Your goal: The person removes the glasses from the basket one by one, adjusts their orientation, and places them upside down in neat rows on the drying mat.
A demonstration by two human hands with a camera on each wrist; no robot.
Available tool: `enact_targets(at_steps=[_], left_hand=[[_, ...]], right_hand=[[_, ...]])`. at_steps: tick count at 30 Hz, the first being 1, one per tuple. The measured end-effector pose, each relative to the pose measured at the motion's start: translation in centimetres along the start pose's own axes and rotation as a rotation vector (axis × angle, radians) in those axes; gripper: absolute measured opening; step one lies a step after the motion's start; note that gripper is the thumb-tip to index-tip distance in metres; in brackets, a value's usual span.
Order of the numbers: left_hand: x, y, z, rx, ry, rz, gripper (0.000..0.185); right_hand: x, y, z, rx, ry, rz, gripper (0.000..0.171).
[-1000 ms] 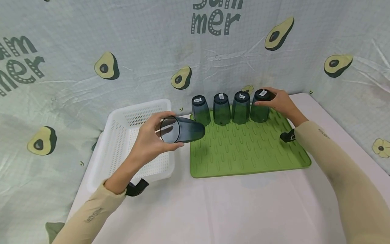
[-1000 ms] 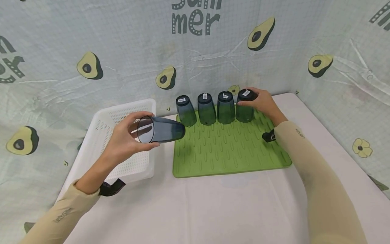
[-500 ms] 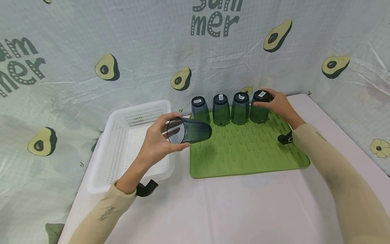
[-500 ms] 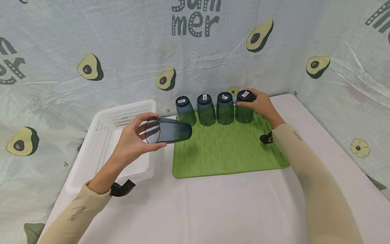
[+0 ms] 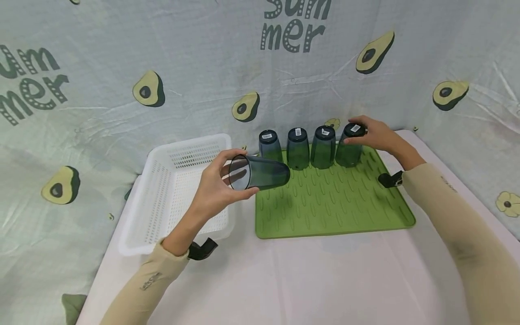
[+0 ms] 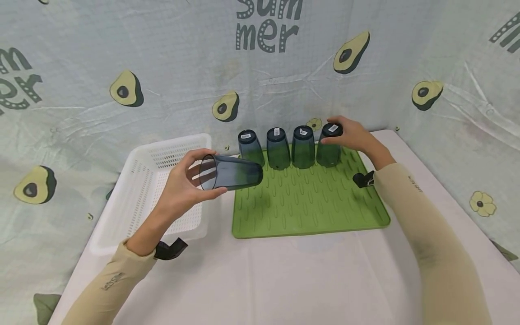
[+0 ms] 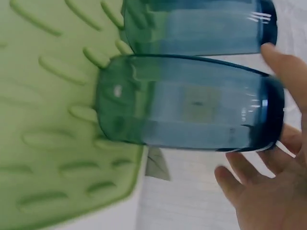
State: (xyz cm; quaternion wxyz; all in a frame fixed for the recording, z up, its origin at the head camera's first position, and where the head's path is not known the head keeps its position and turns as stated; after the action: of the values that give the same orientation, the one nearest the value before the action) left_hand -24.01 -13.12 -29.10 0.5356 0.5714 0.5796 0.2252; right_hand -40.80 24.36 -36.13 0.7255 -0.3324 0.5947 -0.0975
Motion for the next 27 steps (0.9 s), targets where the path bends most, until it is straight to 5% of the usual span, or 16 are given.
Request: enact_targets(at_steps=[6,12,17,27], left_hand=[[0.1,0.0,0.0,0.014,0.003,0.008,0.077],[0.1,0.2,-0.2,0.03,0.017,0.039,0.077],[0.2,0.1,-0.4,0.018,0.034,0.064,0.076],[0.3,-0.3,-0.6,0.006,0.079,0.13,0.076]], right_hand=[[-1.5,-4.9,2.0,-0.361,0.246,0.204,0.055],[-0.3,-9.7,4.6,-0.665,0.35,0.207,0.058],[1.7,-12.0,5.6,-0.761,0.3,0.138,0.065],[5.1,-15.1,6.0,-0.804,0.175,-0.03,0.073]])
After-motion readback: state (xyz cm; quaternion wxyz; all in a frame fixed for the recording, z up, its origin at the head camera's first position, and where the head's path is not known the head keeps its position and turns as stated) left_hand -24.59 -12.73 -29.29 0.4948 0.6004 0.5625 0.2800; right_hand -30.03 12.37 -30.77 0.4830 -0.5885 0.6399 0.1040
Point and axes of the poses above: each hand's wrist, its own z-axis away from the middle knuckle, its own x-axis out of the palm, y = z × x, the point moved 9 cm from there along -z, towards the middle knuckle, and after that the axes turned 4 degrees about -y, right-handed, at the moved point
